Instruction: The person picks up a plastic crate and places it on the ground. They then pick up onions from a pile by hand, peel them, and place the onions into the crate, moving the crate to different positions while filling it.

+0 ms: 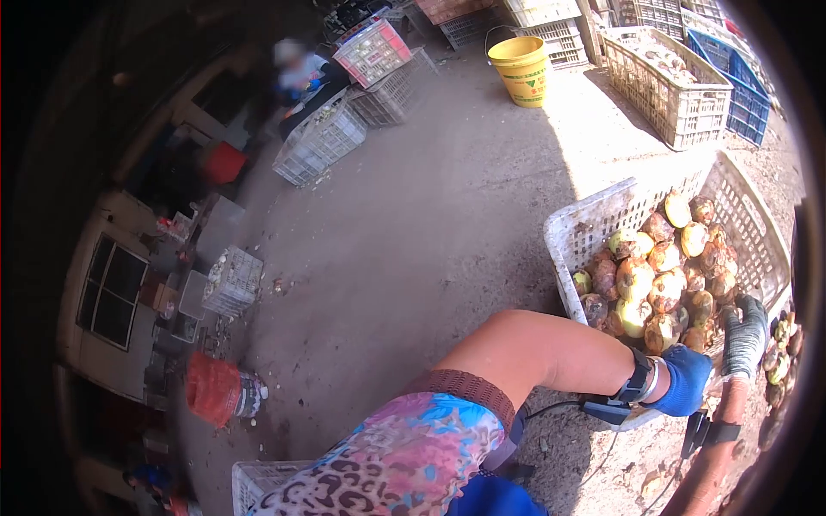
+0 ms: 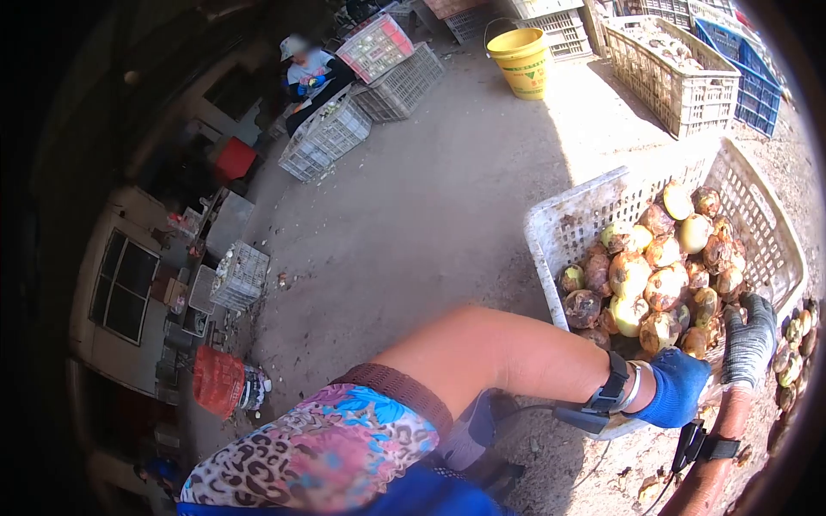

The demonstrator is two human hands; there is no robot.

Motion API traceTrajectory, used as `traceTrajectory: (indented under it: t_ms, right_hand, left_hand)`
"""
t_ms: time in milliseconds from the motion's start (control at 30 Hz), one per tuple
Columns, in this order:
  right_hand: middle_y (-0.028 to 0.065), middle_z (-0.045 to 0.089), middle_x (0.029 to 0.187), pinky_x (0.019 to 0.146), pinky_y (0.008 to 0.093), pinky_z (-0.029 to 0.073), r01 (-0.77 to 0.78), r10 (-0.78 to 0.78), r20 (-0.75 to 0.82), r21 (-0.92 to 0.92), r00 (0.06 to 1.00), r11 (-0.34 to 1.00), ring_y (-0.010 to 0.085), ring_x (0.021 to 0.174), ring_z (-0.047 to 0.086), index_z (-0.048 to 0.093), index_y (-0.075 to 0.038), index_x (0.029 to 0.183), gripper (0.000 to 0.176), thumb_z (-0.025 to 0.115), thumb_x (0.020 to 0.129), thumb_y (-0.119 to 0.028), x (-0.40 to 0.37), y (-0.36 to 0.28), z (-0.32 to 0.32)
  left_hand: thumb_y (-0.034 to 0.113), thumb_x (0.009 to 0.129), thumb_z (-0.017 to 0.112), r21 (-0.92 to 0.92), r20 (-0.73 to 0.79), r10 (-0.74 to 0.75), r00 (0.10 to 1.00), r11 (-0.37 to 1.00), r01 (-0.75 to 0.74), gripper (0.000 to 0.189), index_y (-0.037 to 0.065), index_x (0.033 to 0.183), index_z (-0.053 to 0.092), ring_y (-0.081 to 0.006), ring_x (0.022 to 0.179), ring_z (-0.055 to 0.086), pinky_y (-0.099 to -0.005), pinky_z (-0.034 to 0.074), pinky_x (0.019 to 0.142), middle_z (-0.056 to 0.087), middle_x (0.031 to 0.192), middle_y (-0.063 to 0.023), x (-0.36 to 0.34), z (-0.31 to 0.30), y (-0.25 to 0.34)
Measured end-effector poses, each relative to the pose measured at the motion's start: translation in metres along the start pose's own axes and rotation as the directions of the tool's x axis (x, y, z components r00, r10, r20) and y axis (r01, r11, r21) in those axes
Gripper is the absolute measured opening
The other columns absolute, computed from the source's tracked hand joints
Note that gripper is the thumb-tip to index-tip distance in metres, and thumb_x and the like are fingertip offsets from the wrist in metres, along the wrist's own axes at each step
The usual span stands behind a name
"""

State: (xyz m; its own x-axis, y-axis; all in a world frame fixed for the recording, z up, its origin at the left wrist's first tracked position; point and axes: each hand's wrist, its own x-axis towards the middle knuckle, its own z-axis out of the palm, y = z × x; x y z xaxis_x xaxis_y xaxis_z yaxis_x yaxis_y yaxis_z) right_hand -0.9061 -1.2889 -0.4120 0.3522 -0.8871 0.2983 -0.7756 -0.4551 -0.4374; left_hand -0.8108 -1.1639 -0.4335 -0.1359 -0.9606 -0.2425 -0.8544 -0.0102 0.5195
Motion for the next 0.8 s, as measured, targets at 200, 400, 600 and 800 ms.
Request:
traceTrajectory:
  t_ms: [200,400,600,800]
  right_hand:
    - [0.0132,0.068,0.105,0.092,0.0402,0.049,0.001,0.000,-0.061,0.017,0.998,1.000,0.0325,0.103,0.062,0.070,-0.005,0.100,0.029,0.078,0.073,-0.010,-0.004,-0.011,-0.002]
    - [0.0141,0.068,0.103,0.092,0.0411,0.049,0.005,-0.006,-0.038,-0.021,0.999,1.000,0.0335,0.103,0.061,0.071,-0.006,0.098,0.029,0.079,0.071,-0.013,-0.008,-0.028,-0.017]
    - [0.0130,0.068,0.102,0.090,0.0430,0.050,0.009,-0.011,-0.026,-0.062,1.000,0.998,0.0336,0.102,0.061,0.072,-0.010,0.095,0.029,0.079,0.068,-0.017,-0.005,-0.024,-0.013]
    - [0.0127,0.070,0.103,0.092,0.0411,0.049,0.018,-0.019,-0.019,-0.034,1.000,0.999,0.0328,0.102,0.062,0.073,-0.008,0.099,0.028,0.077,0.072,-0.016,-0.004,-0.021,-0.012]
  left_hand:
    - [0.018,0.072,0.071,-0.104,-0.079,0.008,0.997,0.994,-0.017,0.029,-0.001,0.093,0.066,-0.0397,0.080,0.072,-0.0470,0.056,0.069,0.070,0.080,-0.0222,-0.008,-0.007,-0.002]
    - [0.014,0.074,0.067,-0.167,-0.041,0.002,0.999,0.986,-0.008,0.032,-0.002,0.101,0.062,-0.0404,0.084,0.070,-0.0466,0.055,0.072,0.070,0.085,-0.0228,0.021,0.040,-0.023]
    - [0.014,0.075,0.065,-0.147,-0.072,-0.015,0.997,0.989,0.005,0.026,0.001,0.099,0.062,-0.0389,0.085,0.070,-0.0462,0.055,0.073,0.069,0.086,-0.0213,-0.002,0.005,-0.006]
    - [0.014,0.075,0.066,0.155,-0.051,0.184,0.982,0.972,-0.174,0.020,0.003,0.091,0.067,-0.0379,0.084,0.071,-0.0456,0.055,0.072,0.070,0.085,-0.0205,0.053,0.094,-0.044]
